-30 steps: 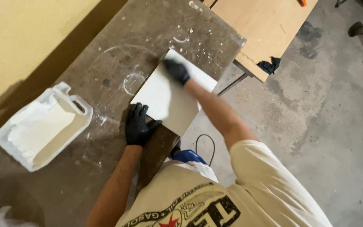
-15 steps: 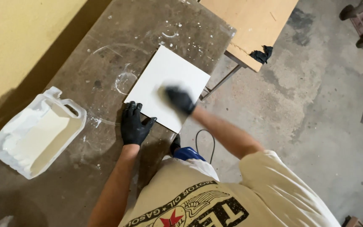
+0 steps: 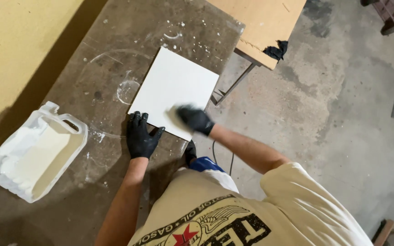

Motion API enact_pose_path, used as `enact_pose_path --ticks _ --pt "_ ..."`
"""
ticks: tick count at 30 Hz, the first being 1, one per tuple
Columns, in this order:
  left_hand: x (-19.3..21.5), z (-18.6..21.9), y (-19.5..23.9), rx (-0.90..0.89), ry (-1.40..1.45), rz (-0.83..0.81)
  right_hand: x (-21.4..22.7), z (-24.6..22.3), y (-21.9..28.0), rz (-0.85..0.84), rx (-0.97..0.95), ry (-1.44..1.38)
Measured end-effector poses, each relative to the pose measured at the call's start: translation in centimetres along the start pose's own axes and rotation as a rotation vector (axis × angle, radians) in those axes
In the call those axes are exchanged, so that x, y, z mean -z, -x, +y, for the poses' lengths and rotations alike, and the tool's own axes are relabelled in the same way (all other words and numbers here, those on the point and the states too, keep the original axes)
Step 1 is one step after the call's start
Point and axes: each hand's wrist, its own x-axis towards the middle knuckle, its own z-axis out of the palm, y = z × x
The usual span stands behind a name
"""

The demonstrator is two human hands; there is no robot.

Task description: Wiping a small board with a rag and then painting it with a small roller

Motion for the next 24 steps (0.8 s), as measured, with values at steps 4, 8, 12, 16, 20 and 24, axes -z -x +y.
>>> enact_pose_path --ticks 4,8,12,16,20,24 --pt "0.9 0.5 0.2 0.018 0.027 0.001 7.2 13.2 -0.1 0.069 0.204 0.907" --pt "-0.1 -0.2 0.3 -0.04 0.07 0.059 8.6 14.3 -9.0 0.092 0.035 1.082" --pt "0.0 -0.2 0.5 0.172 0.046 -0.166 3.6 20.2 -17.0 0.176 0.233 1.048" --pt "0.5 0.0 0.3 0.11 0.08 -0.13 -4.0 13.6 -18.7 0.122 0.076 0.912" --pt "2.3 1.6 -0.6 0.283 0.143 -0.154 -8.8 0.7 -17.2 0.138 0.227 0.739" --pt "2.5 1.9 -1.0 0.381 0.146 -0.189 -10.0 1.6 -15.4 0.169 0.254 0.728"
